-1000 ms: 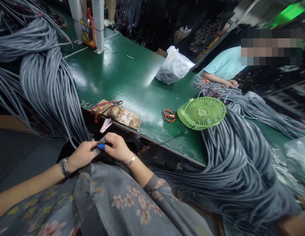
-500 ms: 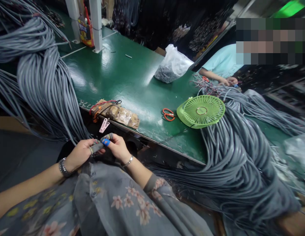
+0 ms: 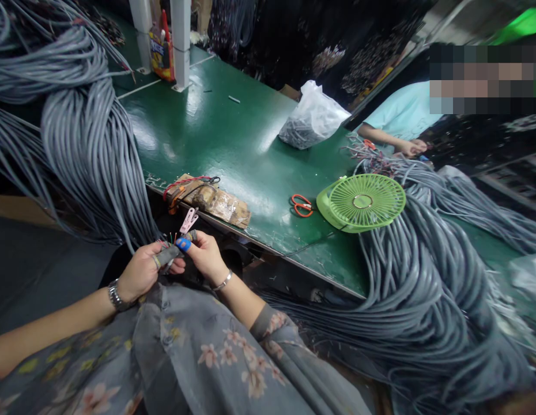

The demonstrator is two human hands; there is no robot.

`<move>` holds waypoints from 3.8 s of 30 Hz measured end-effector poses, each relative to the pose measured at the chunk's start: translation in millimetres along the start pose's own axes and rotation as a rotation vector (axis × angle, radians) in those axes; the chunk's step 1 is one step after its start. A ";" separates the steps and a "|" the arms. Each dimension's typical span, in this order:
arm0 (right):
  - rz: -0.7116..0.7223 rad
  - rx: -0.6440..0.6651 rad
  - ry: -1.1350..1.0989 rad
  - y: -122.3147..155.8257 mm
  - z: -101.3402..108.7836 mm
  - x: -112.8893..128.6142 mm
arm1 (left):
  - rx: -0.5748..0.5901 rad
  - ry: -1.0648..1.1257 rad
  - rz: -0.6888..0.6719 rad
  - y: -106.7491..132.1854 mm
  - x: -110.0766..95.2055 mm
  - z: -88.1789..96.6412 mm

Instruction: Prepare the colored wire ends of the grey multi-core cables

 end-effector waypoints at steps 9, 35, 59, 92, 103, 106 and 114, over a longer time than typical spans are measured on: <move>0.005 -0.056 -0.015 5.7 0.3 5.1 | -0.050 0.011 -0.035 2.8 -3.3 1.2; -0.120 -0.060 -0.152 1.9 15.8 -7.6 | 0.020 -0.004 -0.156 10.8 -14.7 0.3; -0.277 -0.036 -0.567 -31.3 -9.1 -1.0 | 0.227 0.071 0.019 -8.9 -23.1 -21.8; -0.274 -0.036 -0.618 -37.0 -10.3 -3.9 | 0.093 0.072 -0.044 -6.9 -26.8 -16.7; -0.336 -0.043 -0.728 -31.7 -17.1 2.0 | 0.047 0.045 -0.047 -7.0 -24.2 -14.0; -0.332 -0.023 -0.698 -30.2 -17.0 3.4 | 0.049 0.039 -0.063 -4.2 -25.4 -12.9; -0.290 -0.004 -0.583 -22.5 -8.2 7.3 | 0.033 -0.003 -0.106 3.4 -26.8 -8.6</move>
Point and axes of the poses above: each hand's wrist, its own y-axis away from the middle knuckle, its own z-axis out of the back of the hand, x = y × z, the point moved 6 cm from there along -y, towards the middle knuckle, and after that the axes turned 7 degrees about -z, right-handed, at the moved point
